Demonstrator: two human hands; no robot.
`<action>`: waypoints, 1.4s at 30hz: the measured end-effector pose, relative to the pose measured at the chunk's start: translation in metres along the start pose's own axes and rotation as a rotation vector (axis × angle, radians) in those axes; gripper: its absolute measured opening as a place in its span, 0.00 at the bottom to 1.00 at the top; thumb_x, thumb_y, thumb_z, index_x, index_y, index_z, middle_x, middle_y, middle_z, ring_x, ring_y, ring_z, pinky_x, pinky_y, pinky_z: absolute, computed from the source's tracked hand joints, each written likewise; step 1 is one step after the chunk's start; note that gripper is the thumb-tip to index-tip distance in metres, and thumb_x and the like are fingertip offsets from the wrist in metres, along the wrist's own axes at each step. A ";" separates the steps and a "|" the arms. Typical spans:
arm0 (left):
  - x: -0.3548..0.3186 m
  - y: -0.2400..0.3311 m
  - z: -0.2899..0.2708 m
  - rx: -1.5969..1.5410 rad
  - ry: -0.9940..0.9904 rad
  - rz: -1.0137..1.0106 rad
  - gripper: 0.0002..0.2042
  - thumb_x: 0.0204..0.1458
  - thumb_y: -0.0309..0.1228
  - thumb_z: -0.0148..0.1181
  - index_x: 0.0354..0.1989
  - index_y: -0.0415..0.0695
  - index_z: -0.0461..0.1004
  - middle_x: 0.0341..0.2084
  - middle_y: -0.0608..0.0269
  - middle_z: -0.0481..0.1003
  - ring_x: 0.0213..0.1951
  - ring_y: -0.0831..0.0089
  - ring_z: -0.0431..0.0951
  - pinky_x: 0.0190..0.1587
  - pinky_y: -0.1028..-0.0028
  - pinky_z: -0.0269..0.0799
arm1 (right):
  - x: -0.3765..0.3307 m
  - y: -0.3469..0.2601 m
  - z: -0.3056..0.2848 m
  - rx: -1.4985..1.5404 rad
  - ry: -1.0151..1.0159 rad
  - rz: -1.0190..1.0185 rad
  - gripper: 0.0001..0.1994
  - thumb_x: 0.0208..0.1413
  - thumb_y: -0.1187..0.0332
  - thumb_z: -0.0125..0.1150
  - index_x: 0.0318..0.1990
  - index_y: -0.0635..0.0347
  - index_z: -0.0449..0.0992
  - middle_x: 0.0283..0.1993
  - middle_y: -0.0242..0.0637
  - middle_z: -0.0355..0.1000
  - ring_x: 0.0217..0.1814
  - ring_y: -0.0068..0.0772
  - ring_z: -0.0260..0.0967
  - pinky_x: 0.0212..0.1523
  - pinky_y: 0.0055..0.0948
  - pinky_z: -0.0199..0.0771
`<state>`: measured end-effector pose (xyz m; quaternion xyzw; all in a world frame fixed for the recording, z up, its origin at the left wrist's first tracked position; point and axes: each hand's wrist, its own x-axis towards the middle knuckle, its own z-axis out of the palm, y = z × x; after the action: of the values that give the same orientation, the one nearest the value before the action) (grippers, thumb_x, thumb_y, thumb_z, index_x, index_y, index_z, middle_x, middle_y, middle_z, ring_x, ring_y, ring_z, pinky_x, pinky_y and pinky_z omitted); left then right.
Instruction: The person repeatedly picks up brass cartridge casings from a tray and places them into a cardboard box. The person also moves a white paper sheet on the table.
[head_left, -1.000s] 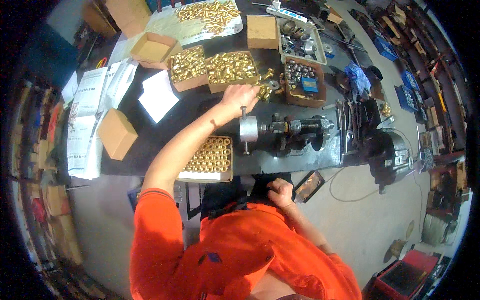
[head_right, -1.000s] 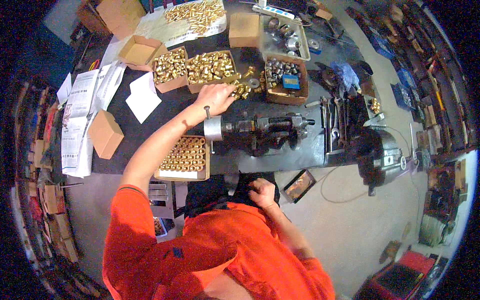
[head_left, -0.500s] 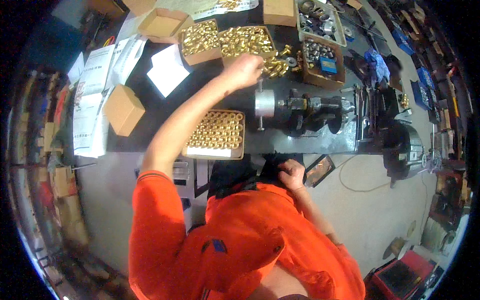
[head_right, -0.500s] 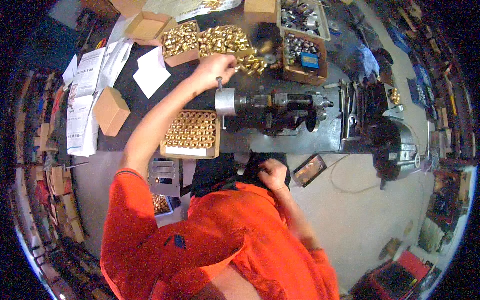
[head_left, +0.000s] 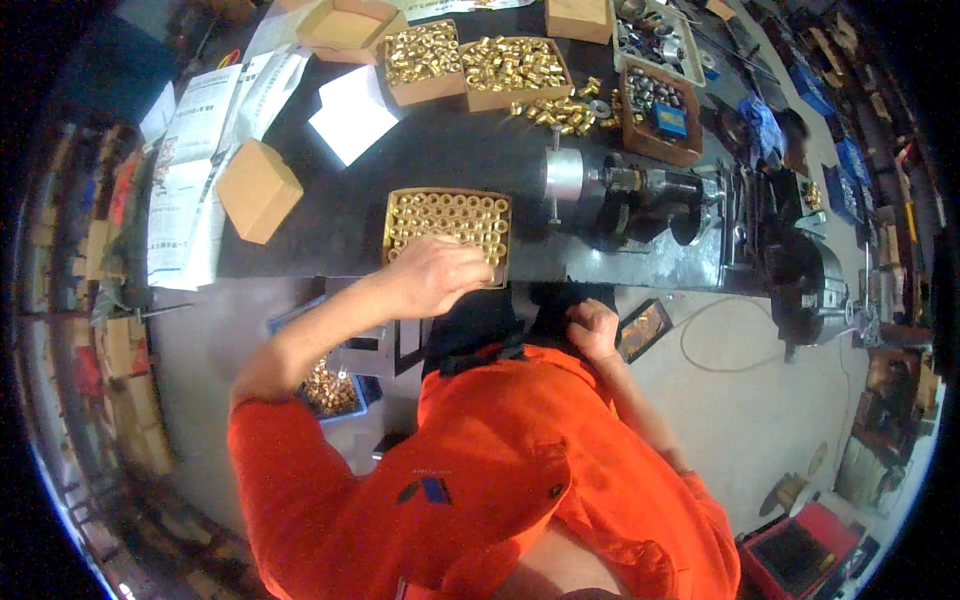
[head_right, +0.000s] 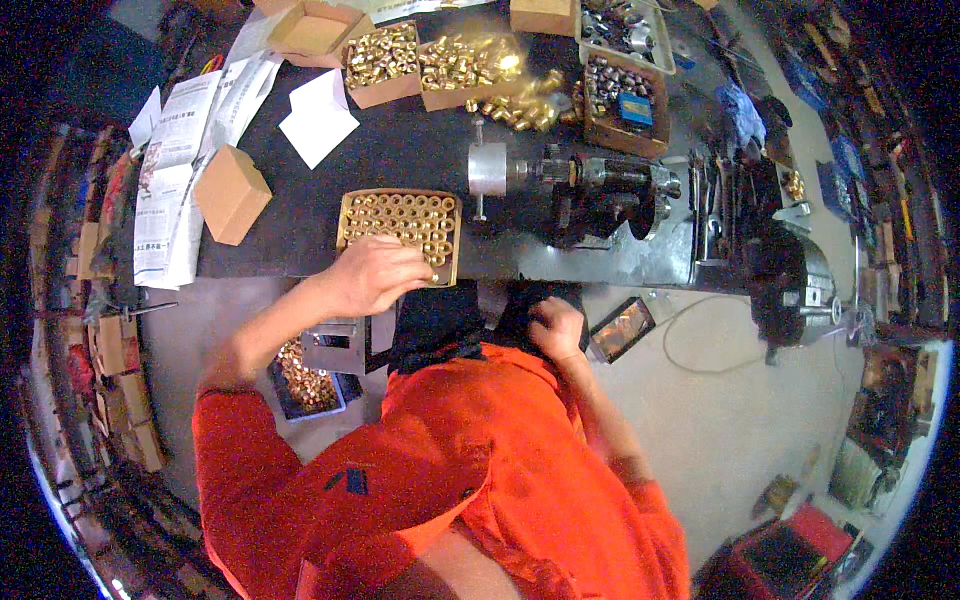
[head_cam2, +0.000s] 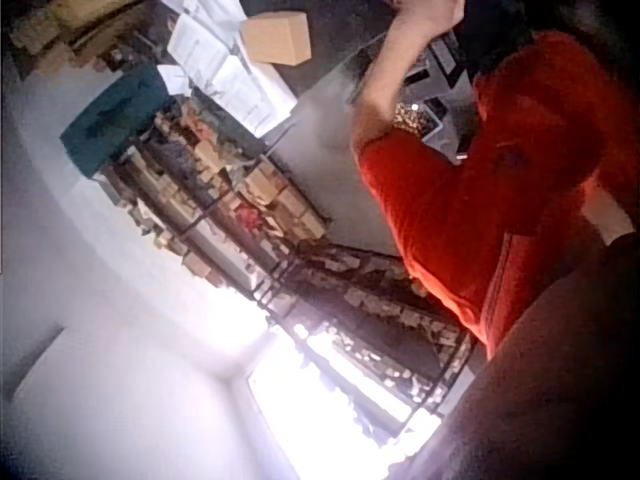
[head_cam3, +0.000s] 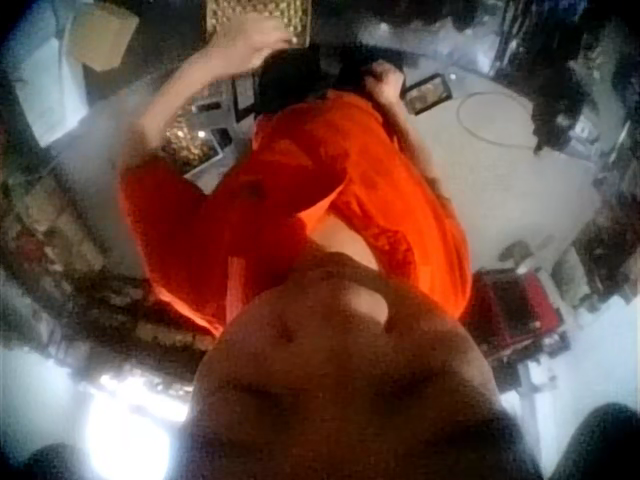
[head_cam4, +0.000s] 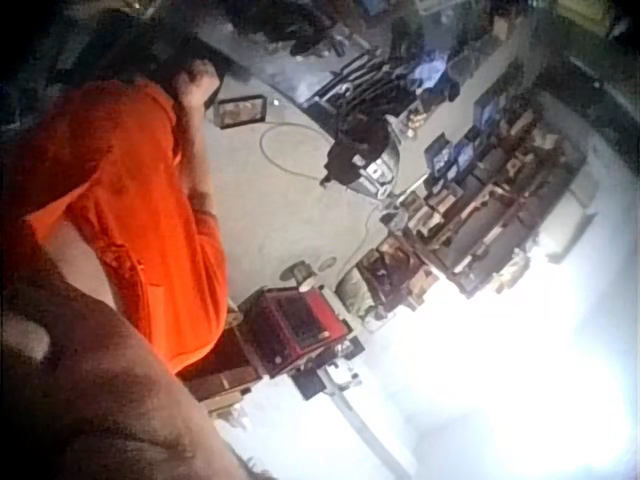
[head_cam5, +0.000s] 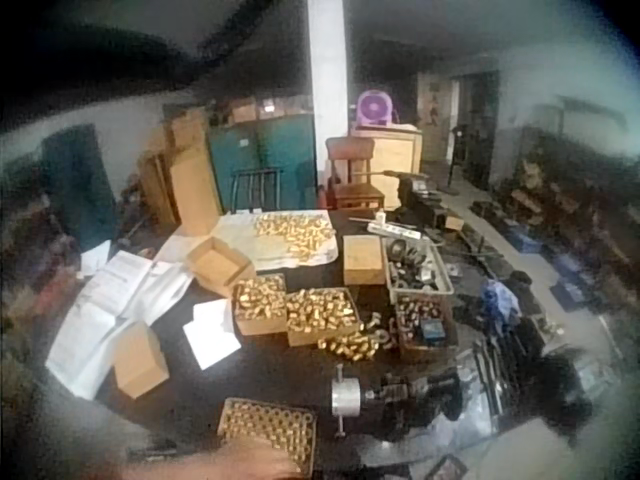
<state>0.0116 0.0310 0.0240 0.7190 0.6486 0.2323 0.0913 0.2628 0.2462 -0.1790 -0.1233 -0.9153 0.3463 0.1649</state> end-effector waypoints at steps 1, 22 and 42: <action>0.001 0.000 0.004 0.009 0.001 0.011 0.06 0.47 0.28 0.60 0.33 0.42 0.74 0.26 0.60 0.70 0.30 0.59 0.73 0.33 0.62 0.68 | -0.001 0.001 0.000 -0.009 -0.009 0.014 0.08 0.34 0.69 0.60 0.27 0.56 0.76 0.26 0.40 0.68 0.31 0.48 0.69 0.31 0.42 0.69; 0.007 -0.026 0.019 0.162 -0.026 0.156 0.10 0.37 0.26 0.59 0.31 0.51 0.77 0.26 0.66 0.68 0.29 0.69 0.71 0.36 0.67 0.60 | -0.003 0.000 0.002 0.008 -0.017 0.098 0.10 0.33 0.67 0.61 0.28 0.54 0.77 0.27 0.43 0.70 0.33 0.49 0.70 0.34 0.44 0.71; 0.079 -0.073 -0.020 0.051 0.227 -0.177 0.06 0.47 0.33 0.62 0.31 0.45 0.77 0.27 0.56 0.77 0.32 0.56 0.77 0.33 0.61 0.71 | -0.004 0.004 0.003 0.059 0.021 0.058 0.09 0.34 0.67 0.61 0.27 0.55 0.76 0.25 0.41 0.67 0.30 0.49 0.68 0.30 0.43 0.69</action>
<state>-0.0581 0.1148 0.0271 0.6303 0.7214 0.2863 0.0192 0.2656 0.2464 -0.1842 -0.1486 -0.8989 0.3764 0.1679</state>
